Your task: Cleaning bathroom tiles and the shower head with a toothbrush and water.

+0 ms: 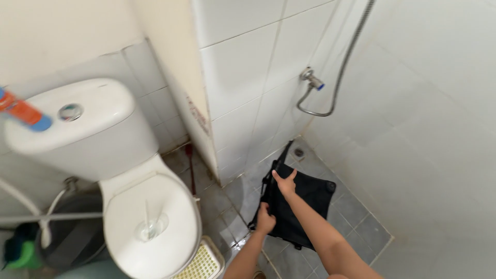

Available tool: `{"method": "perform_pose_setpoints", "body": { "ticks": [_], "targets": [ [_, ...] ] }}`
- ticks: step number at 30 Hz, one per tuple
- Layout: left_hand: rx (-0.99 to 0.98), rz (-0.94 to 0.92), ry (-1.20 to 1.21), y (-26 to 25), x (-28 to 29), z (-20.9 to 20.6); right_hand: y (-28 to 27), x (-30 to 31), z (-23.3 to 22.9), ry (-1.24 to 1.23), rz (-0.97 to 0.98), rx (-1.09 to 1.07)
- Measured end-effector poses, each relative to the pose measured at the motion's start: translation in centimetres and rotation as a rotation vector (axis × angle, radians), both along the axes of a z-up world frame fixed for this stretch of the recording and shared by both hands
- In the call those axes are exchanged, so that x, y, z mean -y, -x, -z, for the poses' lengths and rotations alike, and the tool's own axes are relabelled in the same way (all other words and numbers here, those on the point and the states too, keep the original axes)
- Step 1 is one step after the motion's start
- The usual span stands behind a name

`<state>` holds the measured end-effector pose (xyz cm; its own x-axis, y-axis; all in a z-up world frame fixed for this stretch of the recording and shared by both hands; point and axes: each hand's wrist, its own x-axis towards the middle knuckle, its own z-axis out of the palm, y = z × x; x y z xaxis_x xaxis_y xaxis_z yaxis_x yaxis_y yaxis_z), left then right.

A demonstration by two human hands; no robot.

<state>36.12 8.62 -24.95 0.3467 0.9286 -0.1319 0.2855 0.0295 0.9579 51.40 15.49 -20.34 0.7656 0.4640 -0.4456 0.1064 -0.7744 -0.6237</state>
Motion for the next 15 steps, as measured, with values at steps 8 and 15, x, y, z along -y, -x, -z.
{"method": "perform_pose_setpoints", "body": {
  "ticks": [8, 15],
  "targets": [
    [0.006, 0.111, 0.008, 1.1, 5.9, -1.0, -6.0, -2.8, 18.0, 0.150, -0.064, -0.008],
    [0.003, 0.310, 0.115, 5.0, 7.6, -6.8, -5.7, 2.0, 11.8, 0.031, -0.277, 0.152]
  ]
}}
